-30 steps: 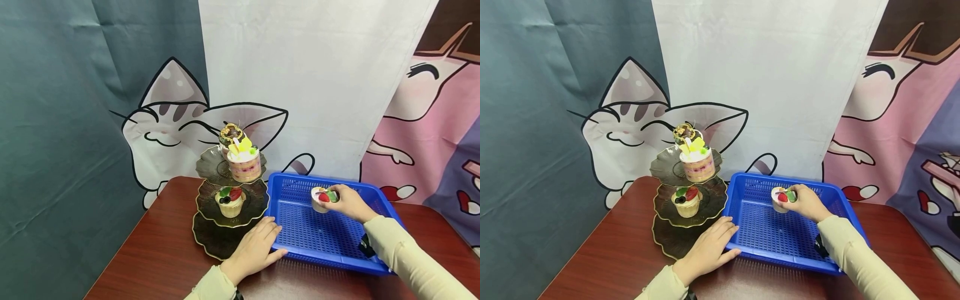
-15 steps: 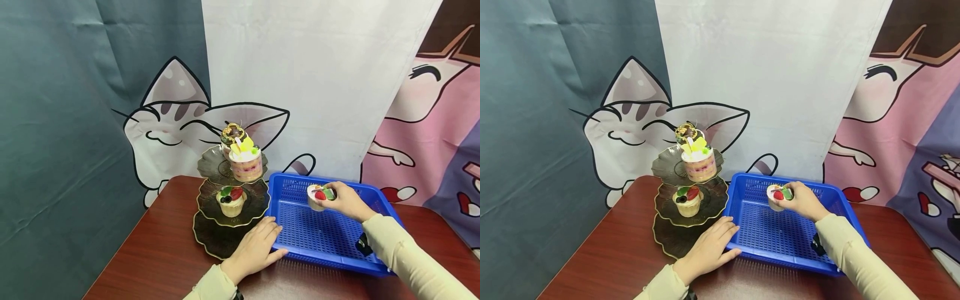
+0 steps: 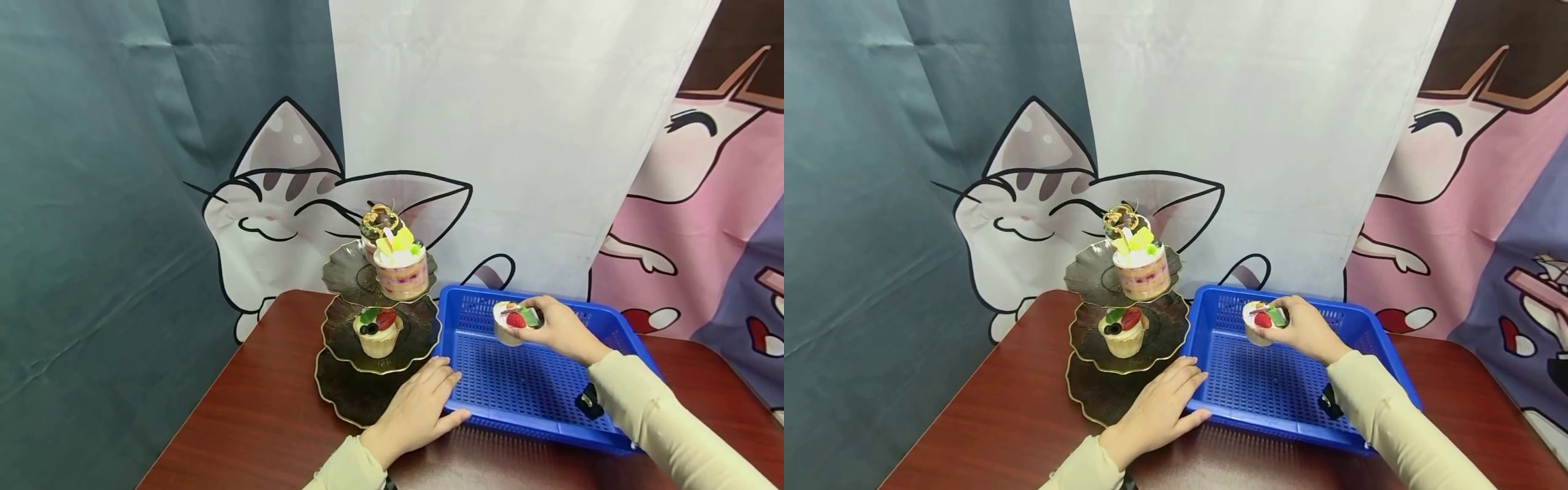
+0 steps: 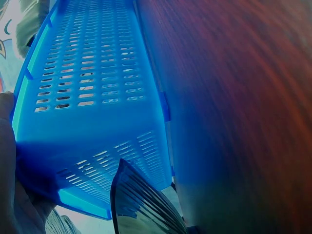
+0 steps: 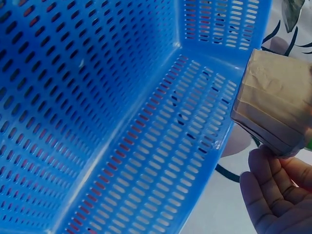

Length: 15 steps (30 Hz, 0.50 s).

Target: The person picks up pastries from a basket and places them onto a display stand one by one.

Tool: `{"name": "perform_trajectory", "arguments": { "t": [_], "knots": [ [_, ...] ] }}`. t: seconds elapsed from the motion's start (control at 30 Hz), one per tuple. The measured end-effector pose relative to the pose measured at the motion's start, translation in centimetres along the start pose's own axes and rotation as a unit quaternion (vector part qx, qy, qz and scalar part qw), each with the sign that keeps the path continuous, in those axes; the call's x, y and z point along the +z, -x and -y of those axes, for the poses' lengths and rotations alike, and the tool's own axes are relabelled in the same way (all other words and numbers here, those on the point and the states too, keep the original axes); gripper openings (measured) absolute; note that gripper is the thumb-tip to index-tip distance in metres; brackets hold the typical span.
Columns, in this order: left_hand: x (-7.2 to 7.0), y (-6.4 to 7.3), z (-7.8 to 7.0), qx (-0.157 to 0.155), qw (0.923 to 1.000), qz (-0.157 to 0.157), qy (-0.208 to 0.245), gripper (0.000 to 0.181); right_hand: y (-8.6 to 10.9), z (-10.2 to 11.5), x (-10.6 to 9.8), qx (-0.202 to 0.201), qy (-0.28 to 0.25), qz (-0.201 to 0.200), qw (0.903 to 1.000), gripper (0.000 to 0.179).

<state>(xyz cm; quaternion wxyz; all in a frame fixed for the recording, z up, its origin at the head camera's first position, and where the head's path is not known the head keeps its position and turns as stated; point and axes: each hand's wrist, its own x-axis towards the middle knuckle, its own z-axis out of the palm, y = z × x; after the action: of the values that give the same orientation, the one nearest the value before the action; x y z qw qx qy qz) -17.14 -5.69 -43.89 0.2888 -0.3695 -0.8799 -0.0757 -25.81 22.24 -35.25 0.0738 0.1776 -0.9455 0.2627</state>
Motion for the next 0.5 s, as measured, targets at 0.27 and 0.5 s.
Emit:
{"name": "perform_trajectory", "arguments": {
  "t": [0.27, 0.5],
  "knots": [
    [0.0, 0.0, 0.0, -0.001, 1.0, 0.003, 0.003, 0.053, 0.0, 1.1, 0.2, -0.009, -0.006, 0.001, 0.9999, 0.063],
    [-0.1, 0.1, 0.0, -0.003, 1.0, 0.008, 0.003, 0.053, -0.2, 2.2, 0.4, -0.031, -0.01, -0.002, 0.9995, 0.06]
  ]
}}
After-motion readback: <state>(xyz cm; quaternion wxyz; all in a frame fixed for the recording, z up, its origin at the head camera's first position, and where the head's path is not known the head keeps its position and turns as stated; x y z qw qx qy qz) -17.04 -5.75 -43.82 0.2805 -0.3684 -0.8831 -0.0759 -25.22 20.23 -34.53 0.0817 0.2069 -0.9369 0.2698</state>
